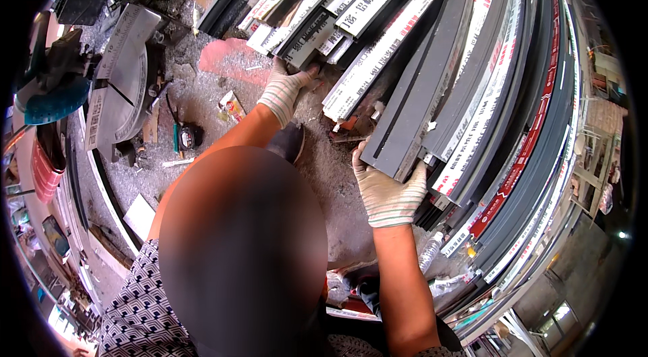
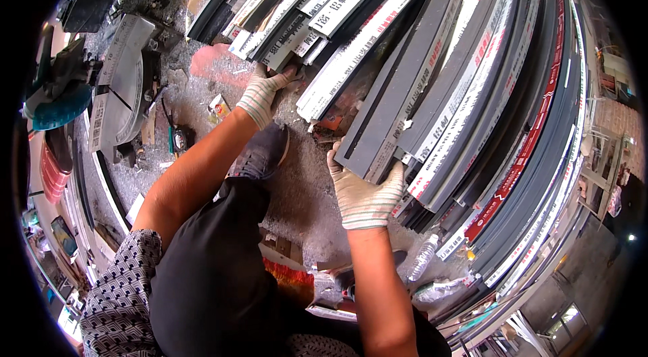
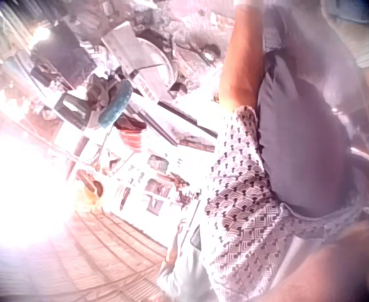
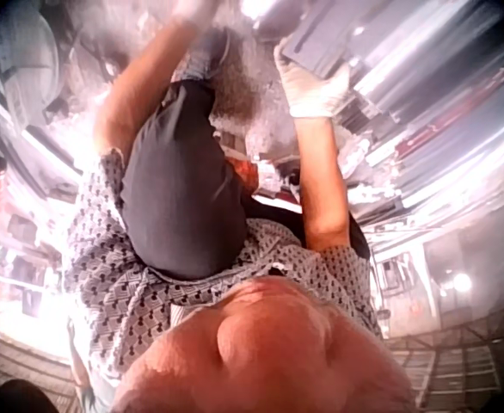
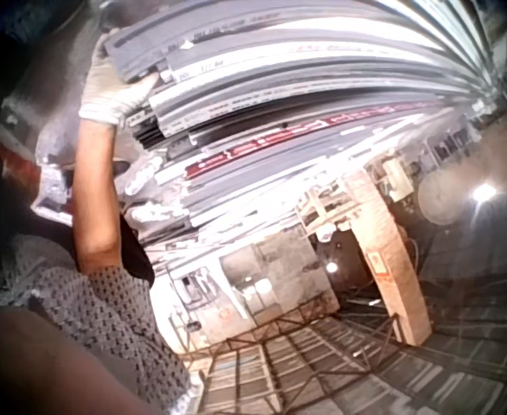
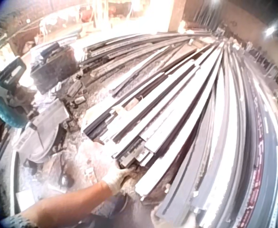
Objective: The person sorts through a large pile of metal profiles in a workshop, picking up individual pieces and stacking them. They move from a standing position to sitting on the floor to continue organizing the materials.
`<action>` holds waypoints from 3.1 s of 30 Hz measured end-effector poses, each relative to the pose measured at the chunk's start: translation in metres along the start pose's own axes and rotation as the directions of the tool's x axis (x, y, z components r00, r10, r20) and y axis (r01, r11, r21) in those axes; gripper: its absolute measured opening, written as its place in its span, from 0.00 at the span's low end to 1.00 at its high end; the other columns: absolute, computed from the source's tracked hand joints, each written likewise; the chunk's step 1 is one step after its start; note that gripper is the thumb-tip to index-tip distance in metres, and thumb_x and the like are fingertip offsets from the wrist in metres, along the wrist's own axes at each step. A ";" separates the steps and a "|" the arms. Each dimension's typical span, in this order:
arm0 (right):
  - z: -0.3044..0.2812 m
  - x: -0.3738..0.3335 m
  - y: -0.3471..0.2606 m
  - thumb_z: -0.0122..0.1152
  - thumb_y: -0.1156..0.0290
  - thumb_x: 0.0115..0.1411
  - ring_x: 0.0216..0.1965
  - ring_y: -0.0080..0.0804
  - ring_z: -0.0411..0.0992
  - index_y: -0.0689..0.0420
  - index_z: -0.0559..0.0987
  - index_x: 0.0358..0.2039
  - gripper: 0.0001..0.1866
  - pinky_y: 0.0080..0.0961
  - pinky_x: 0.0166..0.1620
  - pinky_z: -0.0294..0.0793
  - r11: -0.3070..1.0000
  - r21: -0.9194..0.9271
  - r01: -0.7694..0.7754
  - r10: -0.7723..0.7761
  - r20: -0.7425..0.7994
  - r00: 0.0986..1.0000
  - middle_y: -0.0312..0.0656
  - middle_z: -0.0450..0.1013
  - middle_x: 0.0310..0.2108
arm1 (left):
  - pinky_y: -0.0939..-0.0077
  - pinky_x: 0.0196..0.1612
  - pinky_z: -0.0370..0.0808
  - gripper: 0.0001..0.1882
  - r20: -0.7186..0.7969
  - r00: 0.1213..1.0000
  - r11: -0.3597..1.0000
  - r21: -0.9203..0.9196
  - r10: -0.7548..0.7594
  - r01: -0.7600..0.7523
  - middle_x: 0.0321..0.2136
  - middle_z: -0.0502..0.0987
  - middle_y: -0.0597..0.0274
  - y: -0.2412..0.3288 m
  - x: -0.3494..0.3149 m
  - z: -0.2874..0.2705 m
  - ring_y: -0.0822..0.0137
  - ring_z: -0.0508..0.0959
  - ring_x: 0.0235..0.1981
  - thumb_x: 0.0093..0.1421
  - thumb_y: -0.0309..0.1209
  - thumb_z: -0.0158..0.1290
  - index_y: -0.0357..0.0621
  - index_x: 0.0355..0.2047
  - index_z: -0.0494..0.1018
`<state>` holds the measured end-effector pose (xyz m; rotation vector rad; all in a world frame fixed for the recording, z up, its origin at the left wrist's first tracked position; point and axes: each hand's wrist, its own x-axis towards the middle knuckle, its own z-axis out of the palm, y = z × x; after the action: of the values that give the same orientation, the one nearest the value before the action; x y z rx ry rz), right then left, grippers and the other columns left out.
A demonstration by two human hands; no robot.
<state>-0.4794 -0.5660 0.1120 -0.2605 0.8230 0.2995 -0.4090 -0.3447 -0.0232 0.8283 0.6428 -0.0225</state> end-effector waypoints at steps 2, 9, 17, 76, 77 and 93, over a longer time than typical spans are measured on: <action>-0.002 0.004 0.005 0.49 0.47 0.64 0.45 0.55 0.73 0.57 0.70 0.58 0.30 0.56 0.49 0.78 1.000 -0.018 0.015 -0.016 -0.042 0.999 0.54 0.72 0.49 | 0.72 0.40 0.87 0.33 0.031 0.999 0.997 0.063 -0.034 0.032 0.50 0.75 0.51 0.004 0.000 -0.006 0.56 0.82 0.45 0.59 0.19 0.61 0.43 0.60 0.57; -0.014 0.019 0.020 0.51 0.48 0.66 0.59 0.49 0.63 0.52 0.64 0.61 0.30 0.57 0.60 0.70 0.995 -0.097 0.029 -0.042 -0.135 0.990 0.50 0.63 0.58 | 0.70 0.41 0.86 0.35 0.057 0.996 0.988 0.143 -0.064 0.056 0.49 0.76 0.48 0.006 0.011 -0.017 0.56 0.83 0.43 0.54 0.19 0.67 0.38 0.58 0.60; -0.042 0.017 0.036 0.60 0.54 0.65 0.61 0.49 0.64 0.61 0.64 0.59 0.31 0.47 0.64 0.67 0.845 -0.530 -0.075 -0.043 -0.208 0.977 0.58 0.62 0.59 | 0.68 0.44 0.83 0.37 0.110 0.993 0.948 0.307 0.048 -0.080 0.48 0.76 0.48 0.003 0.015 -0.025 0.60 0.80 0.45 0.49 0.23 0.72 0.31 0.56 0.64; 0.160 0.122 -0.026 0.50 0.62 0.64 0.43 0.44 0.75 0.58 0.82 0.28 0.16 0.41 0.64 0.64 -0.728 0.419 0.542 0.685 0.462 0.563 0.45 0.77 0.32 | 0.81 0.46 0.75 0.20 0.294 0.930 0.860 0.508 -0.220 0.043 0.41 0.81 0.61 0.034 -0.077 0.032 0.76 0.77 0.42 0.69 0.36 0.55 0.34 0.55 0.74; 0.158 0.127 -0.024 0.51 0.64 0.63 0.41 0.44 0.75 0.59 0.81 0.27 0.15 0.42 0.63 0.64 -0.724 0.414 0.552 0.689 0.461 0.558 0.45 0.77 0.30 | 0.80 0.47 0.75 0.20 0.271 0.938 0.854 0.518 -0.217 0.048 0.41 0.81 0.61 0.031 -0.071 0.024 0.75 0.77 0.42 0.69 0.37 0.55 0.34 0.54 0.75; 0.160 0.095 -0.048 0.52 0.61 0.61 0.39 0.45 0.74 0.57 0.80 0.24 0.16 0.41 0.60 0.66 -0.727 0.412 0.549 0.686 0.432 0.585 0.45 0.76 0.27 | 0.73 0.46 0.76 0.30 0.007 0.956 0.861 0.436 -0.294 0.261 0.43 0.80 0.58 0.035 -0.033 -0.027 0.68 0.80 0.42 0.66 0.48 0.56 0.35 0.56 0.72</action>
<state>-0.2931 -0.5407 0.1506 2.5882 1.6134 -0.3572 -0.4407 -0.3095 0.0049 1.1506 0.6945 -0.4736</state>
